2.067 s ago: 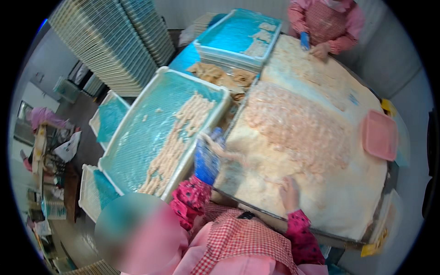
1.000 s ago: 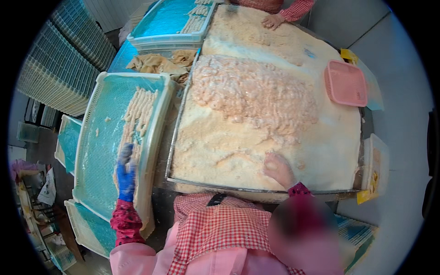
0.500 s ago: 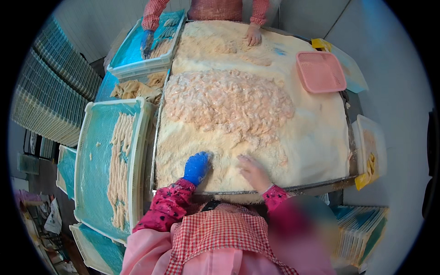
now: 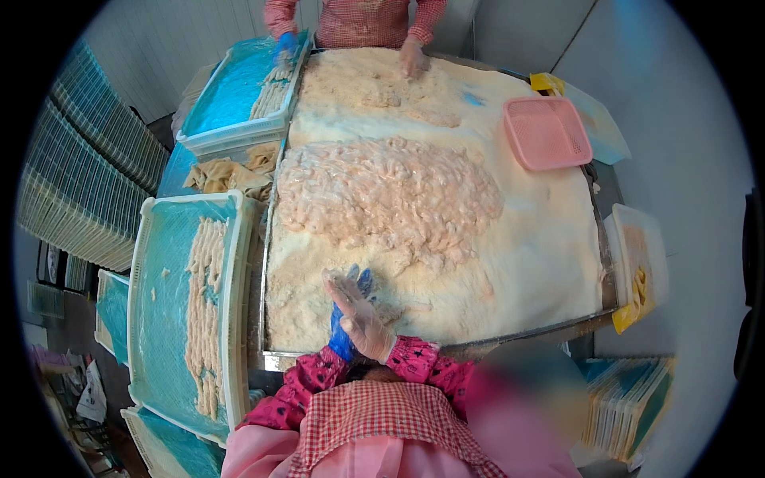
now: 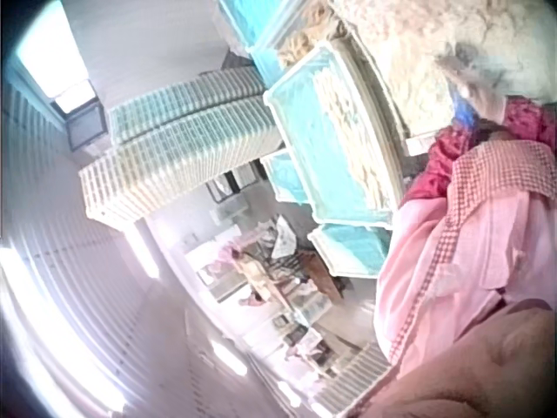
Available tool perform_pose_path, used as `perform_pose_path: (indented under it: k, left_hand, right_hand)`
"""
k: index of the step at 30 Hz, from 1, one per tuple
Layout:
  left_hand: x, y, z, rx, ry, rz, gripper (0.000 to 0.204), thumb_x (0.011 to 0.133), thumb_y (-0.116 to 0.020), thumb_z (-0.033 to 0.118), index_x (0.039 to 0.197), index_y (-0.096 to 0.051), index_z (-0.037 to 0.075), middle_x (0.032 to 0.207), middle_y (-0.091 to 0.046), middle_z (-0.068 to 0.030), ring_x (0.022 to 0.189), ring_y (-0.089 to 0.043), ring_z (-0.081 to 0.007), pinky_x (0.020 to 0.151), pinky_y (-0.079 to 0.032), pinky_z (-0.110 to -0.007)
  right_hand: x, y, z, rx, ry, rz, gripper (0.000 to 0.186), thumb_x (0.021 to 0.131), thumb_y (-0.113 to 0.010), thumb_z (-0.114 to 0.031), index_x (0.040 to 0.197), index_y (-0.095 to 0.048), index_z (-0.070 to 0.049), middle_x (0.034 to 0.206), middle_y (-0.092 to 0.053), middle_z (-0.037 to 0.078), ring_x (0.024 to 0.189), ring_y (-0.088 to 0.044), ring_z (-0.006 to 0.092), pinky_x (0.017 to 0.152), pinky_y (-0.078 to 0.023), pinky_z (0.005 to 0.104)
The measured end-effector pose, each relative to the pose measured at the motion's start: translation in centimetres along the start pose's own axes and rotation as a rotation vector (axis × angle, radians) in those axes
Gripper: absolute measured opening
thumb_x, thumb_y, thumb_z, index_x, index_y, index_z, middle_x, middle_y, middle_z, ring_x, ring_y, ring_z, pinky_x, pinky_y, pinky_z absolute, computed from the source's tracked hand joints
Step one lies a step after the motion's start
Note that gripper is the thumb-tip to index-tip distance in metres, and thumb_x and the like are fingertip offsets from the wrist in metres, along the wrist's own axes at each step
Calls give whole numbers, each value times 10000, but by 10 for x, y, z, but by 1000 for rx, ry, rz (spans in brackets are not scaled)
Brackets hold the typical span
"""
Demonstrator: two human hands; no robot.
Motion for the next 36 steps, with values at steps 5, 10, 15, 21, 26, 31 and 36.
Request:
perform_pose_path:
  k: [5, 10, 15, 21, 26, 31, 36]
  left_hand:
    - [36, 121, 34, 108, 1138, 82, 458, 933, -380, 364, 1276, -409, 62, 1116, -547, -93, 861, -544, -192, 726, -470, -313]
    - [139, 92, 69, 7, 908, 13, 460, 931, -431, 324, 1318, -374, 84, 1341, -392, -96, 1188, -415, -213, 909, -412, -392]
    - [326, 135, 161, 734, 279, 167, 583, 902, -452, 445, 1267, -359, 1, 1154, -502, -122, 965, -521, -238, 787, -470, -389]
    - [415, 274, 195, 1678, -50, -398, 439, 939, -424, 252, 1290, -406, -11, 1279, -464, -173, 1182, -433, -270, 1008, -316, -350]
    - [309, 116, 154, 1366, 28, -469, 393, 915, -482, 151, 1277, -431, 6, 1260, -484, -139, 1171, -447, -214, 1001, -331, -330]
    - [173, 91, 80, 1770, 436, -1024, 415, 876, -520, 310, 1216, -505, 71, 1087, -561, -170, 1010, -529, -323, 866, -415, -398]
    - [39, 69, 1, 1527, 263, -1340, 509, 822, -561, 311, 1263, -451, 83, 1184, -515, -172, 1076, -495, -312, 915, -388, -399]
  right_hand:
    - [11, 56, 54, -600, -351, 69, 498, 726, -651, -136, 1181, -474, -39, 1119, -533, 148, 1073, -470, 329, 933, -355, 449]
    - [22, 72, 97, -1066, -118, -214, 366, 674, -652, -106, 1017, -529, -71, 987, -550, 106, 961, -496, 284, 837, -391, 412]
    - [21, 89, 103, -935, -161, -107, 322, 631, -674, -62, 930, -554, -77, 875, -569, 85, 887, -535, 263, 779, -427, 377]
    - [27, 115, 68, -597, -425, 364, 238, 658, -670, -27, 867, -565, -64, 832, -575, 78, 836, -576, 235, 712, -451, 315]
    - [13, 63, 23, -365, -203, -218, 265, 698, -647, -76, 954, -583, -45, 946, -599, 100, 932, -561, 260, 816, -434, 357]
    - [-76, 110, 77, -499, -618, 144, 301, 730, -622, -104, 1017, -583, -24, 1048, -580, 144, 999, -533, 298, 875, -413, 386]
    - [-91, 77, 68, -591, -482, -162, 327, 771, -586, -59, 1097, -555, -52, 1044, -591, 140, 984, -555, 291, 863, -430, 348]
Point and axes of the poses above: each hand's wrist, its own x-axis towards the middle knuckle, its own y-axis out of the back of the hand, z = x × y, the point moved 4 cm from there along x, towards the middle knuckle
